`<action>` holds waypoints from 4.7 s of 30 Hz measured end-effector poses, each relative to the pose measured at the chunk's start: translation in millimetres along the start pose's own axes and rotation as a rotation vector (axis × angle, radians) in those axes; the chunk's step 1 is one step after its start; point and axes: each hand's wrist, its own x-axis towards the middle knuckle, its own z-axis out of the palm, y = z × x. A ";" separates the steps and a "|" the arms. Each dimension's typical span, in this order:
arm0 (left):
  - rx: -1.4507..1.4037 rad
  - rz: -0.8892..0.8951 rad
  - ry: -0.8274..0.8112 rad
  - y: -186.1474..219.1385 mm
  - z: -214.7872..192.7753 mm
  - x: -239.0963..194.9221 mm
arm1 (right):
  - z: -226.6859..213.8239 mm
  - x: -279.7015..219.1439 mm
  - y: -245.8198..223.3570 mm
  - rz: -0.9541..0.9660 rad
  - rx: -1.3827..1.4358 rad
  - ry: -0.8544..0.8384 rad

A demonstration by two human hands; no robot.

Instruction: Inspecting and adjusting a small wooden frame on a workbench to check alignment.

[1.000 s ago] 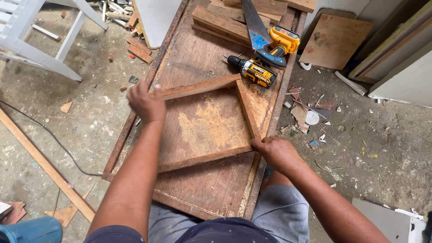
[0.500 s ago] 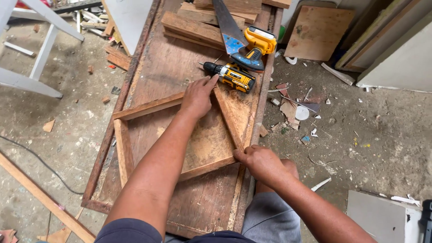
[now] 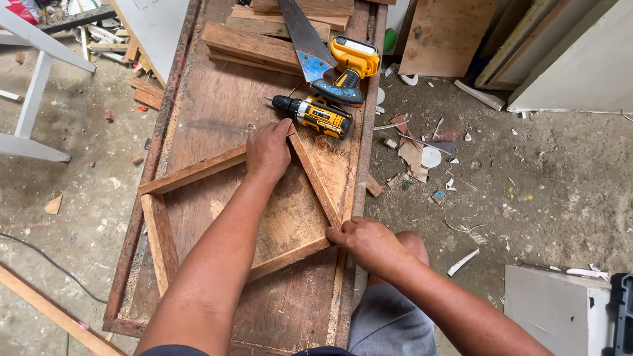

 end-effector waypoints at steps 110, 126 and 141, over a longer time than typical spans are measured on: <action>-0.141 -0.458 0.389 -117.3 -74.1 -435.8 | -21.6 -6.3 -134.7 0.749 0.105 -0.042; -0.128 -0.421 0.526 -112.3 -70.2 -434.1 | 36.2 -29.6 -92.4 0.589 0.289 0.272; -0.144 -0.398 0.533 -108.9 -78.5 -433.6 | 29.0 -31.0 -94.3 0.628 0.275 0.201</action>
